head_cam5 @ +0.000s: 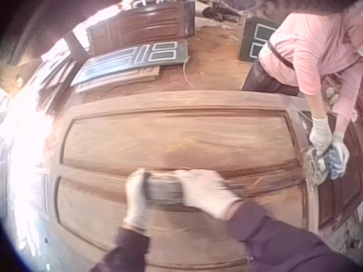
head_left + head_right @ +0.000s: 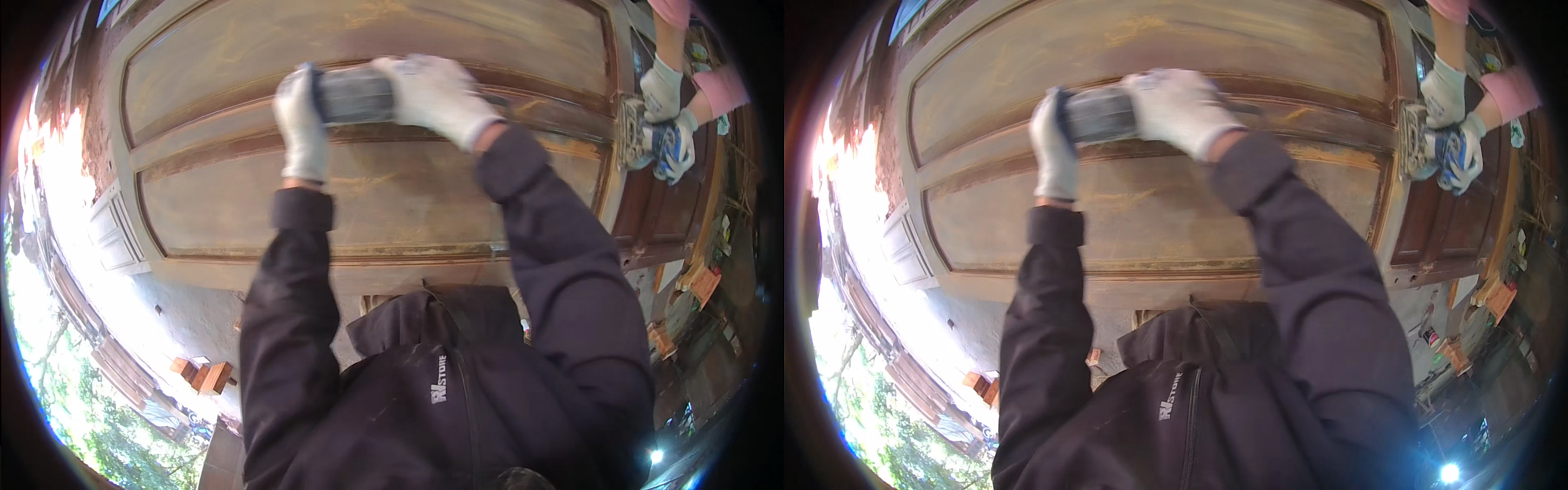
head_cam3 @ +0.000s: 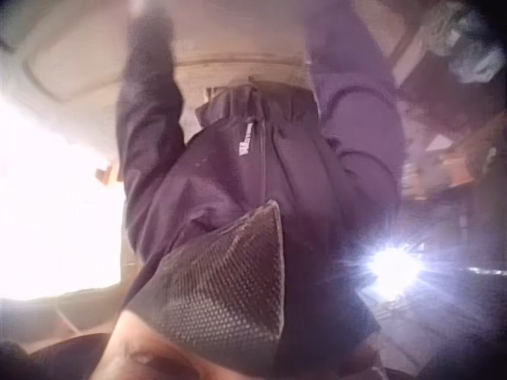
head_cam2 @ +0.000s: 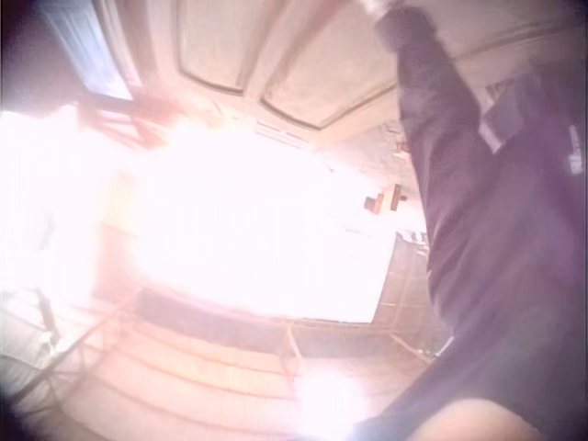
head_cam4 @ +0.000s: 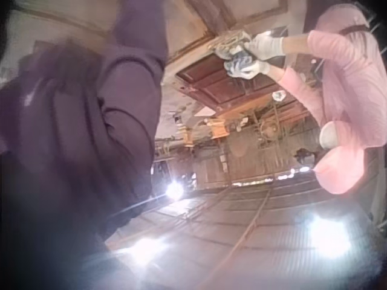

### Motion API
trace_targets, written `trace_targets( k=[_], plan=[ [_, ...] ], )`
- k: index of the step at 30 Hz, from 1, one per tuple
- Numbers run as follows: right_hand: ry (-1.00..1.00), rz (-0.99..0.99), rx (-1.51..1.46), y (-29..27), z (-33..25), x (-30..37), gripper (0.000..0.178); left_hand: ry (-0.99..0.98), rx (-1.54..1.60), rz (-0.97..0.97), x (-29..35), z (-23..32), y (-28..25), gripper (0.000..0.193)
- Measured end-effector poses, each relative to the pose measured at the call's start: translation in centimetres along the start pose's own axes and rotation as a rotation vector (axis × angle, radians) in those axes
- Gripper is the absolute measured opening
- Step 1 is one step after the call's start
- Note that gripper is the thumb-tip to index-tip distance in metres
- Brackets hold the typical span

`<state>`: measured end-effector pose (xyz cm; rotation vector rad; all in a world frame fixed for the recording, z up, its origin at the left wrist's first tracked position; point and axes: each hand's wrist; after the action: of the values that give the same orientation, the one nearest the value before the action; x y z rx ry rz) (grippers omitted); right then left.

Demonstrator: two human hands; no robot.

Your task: The person uses an electric sander to remove old finish from a wooden door. They move the sander across the flat panels and along the raised edges, working systematically to expose the bare wood.

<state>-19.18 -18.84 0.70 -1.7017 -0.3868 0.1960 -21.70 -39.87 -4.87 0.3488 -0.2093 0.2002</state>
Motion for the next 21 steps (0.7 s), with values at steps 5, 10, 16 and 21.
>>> trace_targets(
  k=[5, 10, 16, 21],
  plan=[
    [0.021, -0.323, 0.049, -0.8, -4.8, -4.3, 0.025, -0.097, -0.080, 0.006, -3.6, 1.8, -7.6, 0.023],
    [0.023, -0.068, -0.109, -0.1, 1.2, 3.4, 0.035, -0.032, -0.004, 0.041, 2.6, -0.2, 2.5, 0.023],
    [0.175, -0.227, 0.077, -0.8, 13.6, 14.6, 0.076, -0.173, -0.151, 0.004, 9.7, -4.7, 18.4, 0.031],
    [0.347, -0.322, -0.036, -2.9, 16.3, 17.8, 0.075, -0.267, -0.289, -0.048, 12.3, -6.6, 23.5, 0.038]
  ],
)
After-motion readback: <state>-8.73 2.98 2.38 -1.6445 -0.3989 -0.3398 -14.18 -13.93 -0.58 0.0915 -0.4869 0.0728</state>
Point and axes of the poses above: each hand's wrist, its own x-axis away from the middle knuckle, its own y-axis out of the palm, z = x × y, and after that the axes turned 14 degrees about x, right-handed
